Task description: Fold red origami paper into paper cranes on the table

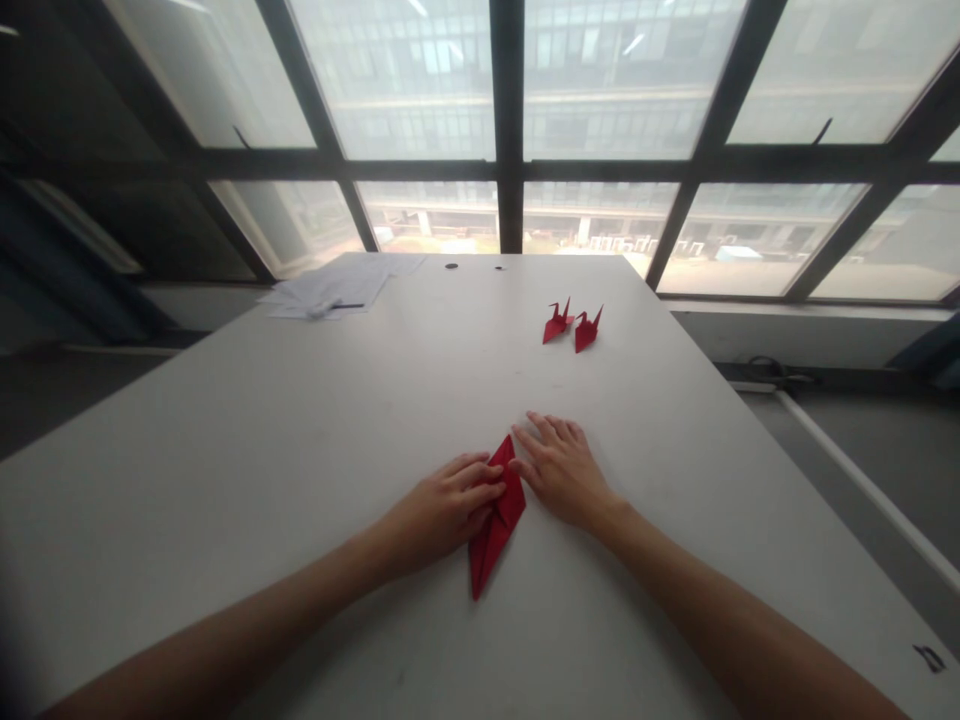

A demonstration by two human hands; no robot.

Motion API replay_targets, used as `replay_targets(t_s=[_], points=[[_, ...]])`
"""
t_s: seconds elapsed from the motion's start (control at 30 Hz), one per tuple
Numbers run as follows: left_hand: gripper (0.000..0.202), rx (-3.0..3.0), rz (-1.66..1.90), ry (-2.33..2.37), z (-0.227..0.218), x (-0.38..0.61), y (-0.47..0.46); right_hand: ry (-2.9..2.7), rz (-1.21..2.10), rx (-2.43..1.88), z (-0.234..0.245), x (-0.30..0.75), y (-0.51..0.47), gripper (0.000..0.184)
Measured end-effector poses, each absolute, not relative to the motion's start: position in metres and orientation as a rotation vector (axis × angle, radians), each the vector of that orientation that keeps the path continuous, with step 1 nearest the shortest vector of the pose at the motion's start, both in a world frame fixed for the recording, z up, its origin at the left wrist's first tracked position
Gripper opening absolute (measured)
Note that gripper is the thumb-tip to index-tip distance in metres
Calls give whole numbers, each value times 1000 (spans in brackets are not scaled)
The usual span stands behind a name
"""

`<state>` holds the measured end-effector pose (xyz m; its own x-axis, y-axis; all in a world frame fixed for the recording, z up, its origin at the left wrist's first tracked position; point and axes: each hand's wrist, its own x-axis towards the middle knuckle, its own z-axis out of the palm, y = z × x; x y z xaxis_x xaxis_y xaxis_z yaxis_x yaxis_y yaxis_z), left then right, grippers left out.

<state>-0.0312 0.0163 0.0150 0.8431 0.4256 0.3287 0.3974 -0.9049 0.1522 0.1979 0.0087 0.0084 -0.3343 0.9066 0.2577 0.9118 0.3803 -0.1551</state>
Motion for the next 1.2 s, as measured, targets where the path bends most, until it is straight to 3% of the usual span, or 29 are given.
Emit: replay_targets(t_s=[0.33, 0.57, 0.7, 0.9, 1.2], points=[[21, 2931, 461, 712, 25, -29, 5, -2413, 54, -1513, 5, 199, 11, 41], [32, 2891, 415, 834, 35, -27, -22, -2363, 33, -1550, 4, 197, 9, 40], [50, 2895, 356, 957, 31, -25, -32, -2301, -11, -1608, 3, 195, 8, 40], [93, 2962, 184, 870, 15, -31, -37, -2260, -34, -1662, 0, 192, 7, 41], [104, 2971, 116, 841, 16, -33, -40, -2274, -34, -1687, 0, 193, 7, 41]])
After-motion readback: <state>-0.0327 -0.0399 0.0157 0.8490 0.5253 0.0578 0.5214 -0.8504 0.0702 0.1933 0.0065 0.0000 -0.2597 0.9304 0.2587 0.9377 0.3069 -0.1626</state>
